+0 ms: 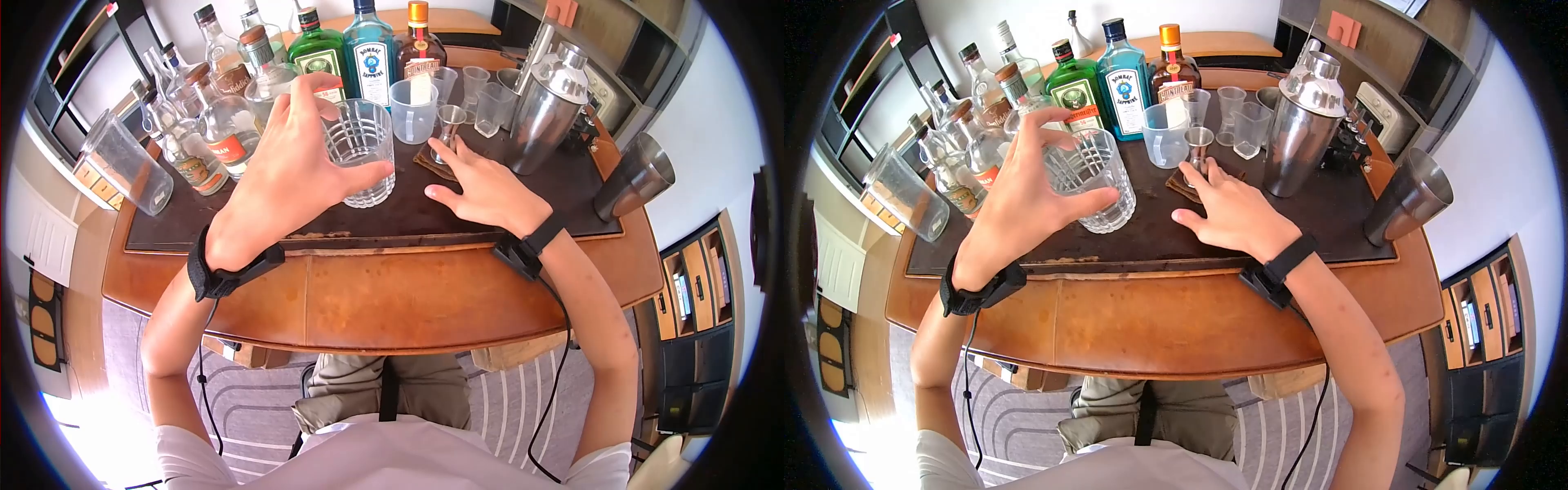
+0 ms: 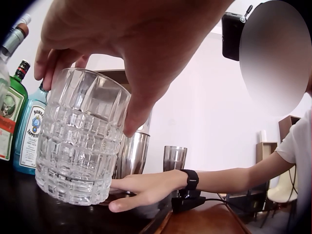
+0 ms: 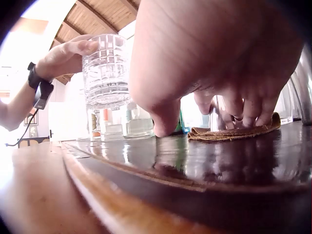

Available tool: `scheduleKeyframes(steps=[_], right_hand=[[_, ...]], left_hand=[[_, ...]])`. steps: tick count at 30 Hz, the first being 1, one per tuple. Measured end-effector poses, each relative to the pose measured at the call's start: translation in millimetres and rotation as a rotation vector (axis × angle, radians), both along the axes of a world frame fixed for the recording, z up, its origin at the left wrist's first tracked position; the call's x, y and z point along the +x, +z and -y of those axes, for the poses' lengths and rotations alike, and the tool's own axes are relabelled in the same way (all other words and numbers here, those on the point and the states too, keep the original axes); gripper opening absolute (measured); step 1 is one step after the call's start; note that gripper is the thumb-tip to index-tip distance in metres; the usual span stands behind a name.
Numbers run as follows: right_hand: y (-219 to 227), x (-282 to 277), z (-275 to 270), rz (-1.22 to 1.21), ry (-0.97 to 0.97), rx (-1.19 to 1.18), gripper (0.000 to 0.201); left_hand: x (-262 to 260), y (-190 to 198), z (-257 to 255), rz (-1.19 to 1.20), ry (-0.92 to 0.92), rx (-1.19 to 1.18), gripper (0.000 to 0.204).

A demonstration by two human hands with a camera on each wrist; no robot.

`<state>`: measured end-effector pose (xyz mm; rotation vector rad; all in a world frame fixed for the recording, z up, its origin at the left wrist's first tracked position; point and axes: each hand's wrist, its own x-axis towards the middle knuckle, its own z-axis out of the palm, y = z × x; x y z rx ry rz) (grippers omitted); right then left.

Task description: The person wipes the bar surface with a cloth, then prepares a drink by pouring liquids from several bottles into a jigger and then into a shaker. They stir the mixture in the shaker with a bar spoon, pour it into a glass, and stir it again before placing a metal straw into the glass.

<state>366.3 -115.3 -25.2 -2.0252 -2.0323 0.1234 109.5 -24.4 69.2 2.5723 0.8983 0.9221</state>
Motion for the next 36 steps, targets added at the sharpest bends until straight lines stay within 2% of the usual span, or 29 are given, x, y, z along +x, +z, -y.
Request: scheduleKeyframes(steps=[5,9,16,20,25,27,31,33,36], right_hand=[[6,-10,38,-0.008,0.123,0.019,0.072],[10,-3,59,0.032,0.06,0.045,0.072],[-5,13,6,0.036,-0.039,0.013,0.078],[1,-1,-6,-0.011,-0.002,-0.036,0.075],[-1,-19,35,-0.022,0.19,0.1,0.073],[6,-25,58,-0.02,0.204,0.099,0.072],[15,-15,80,-0.057,0.089,0.04,0.072],[7,-3,74,-0.031,0.07,0.102,0.073],[-2,2,47,0.002,0.001,0.064,0.074]], left_hand=[[-6,-7,-6,0.014,-0.027,0.058,0.092],[-10,-8,-7,0.03,-0.028,0.064,0.092],[-11,-2,-5,0.018,-0.023,0.045,0.091],[-12,-1,-3,0.016,-0.001,0.051,0.092],[-16,-6,-7,0.024,0.021,0.09,0.092],[-19,-7,-8,0.026,0.019,0.065,0.092],[-20,-9,-9,0.02,0.024,0.073,0.092],[-21,-9,-10,0.028,0.007,0.068,0.093],[-20,-6,-8,0.027,0.013,0.075,0.093]])
